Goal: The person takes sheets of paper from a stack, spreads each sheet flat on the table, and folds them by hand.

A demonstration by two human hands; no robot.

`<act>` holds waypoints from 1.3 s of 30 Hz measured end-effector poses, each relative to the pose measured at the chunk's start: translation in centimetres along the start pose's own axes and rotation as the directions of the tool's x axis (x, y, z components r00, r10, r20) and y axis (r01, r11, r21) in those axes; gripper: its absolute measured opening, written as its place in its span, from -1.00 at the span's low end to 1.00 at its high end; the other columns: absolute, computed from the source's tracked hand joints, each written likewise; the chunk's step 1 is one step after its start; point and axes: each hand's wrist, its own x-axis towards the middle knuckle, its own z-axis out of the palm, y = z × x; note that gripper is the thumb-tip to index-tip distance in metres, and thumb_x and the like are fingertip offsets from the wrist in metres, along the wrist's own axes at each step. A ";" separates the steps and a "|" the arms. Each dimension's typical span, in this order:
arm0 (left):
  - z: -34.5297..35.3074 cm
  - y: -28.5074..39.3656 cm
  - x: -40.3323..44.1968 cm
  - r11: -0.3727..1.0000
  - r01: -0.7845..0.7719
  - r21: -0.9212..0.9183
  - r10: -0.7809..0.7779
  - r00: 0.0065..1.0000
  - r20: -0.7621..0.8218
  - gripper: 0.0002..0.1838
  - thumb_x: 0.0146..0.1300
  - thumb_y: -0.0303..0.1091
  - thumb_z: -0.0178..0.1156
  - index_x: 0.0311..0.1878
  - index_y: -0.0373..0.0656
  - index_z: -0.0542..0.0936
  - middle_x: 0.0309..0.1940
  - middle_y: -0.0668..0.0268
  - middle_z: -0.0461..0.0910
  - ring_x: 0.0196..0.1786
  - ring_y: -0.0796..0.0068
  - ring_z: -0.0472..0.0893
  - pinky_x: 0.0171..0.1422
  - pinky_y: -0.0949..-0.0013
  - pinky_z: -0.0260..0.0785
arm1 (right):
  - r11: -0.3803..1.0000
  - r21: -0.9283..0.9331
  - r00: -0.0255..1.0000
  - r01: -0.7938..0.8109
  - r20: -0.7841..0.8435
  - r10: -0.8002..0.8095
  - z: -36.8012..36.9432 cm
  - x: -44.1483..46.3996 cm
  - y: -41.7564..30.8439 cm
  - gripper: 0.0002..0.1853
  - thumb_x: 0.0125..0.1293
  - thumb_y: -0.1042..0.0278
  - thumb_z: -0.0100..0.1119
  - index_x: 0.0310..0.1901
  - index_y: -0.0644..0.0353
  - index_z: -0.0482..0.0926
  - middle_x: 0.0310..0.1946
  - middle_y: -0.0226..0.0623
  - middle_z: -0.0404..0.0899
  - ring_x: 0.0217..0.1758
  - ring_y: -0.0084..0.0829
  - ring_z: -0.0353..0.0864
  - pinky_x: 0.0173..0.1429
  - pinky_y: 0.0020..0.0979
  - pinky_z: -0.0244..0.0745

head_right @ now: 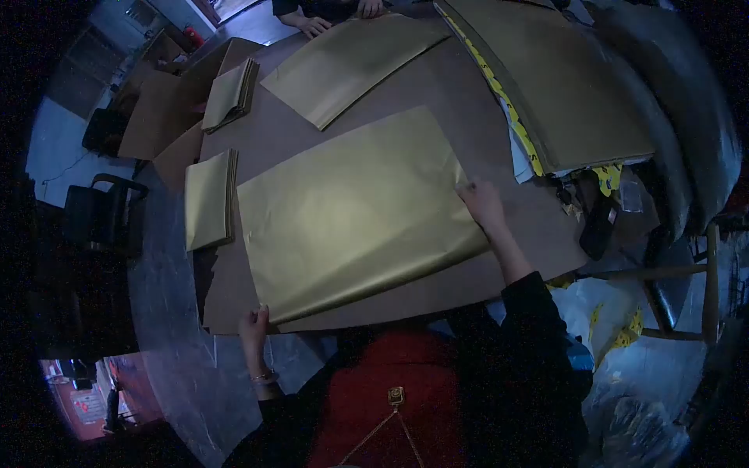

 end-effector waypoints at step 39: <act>0.4 2.3 -1.0 0.988 0.001 0.154 0.018 0.993 -0.121 -0.64 0.21 -0.10 0.19 -0.23 -0.27 0.58 -0.48 0.06 0.61 -0.35 0.04 0.62 -0.23 0.12 0.43 | 1.000 0.020 1.000 -0.019 0.007 0.019 1.1 1.3 2.6 -0.51 0.15 0.00 0.17 -0.19 0.38 0.56 -0.28 0.14 0.59 -0.13 0.04 0.59 -0.07 -0.13 0.44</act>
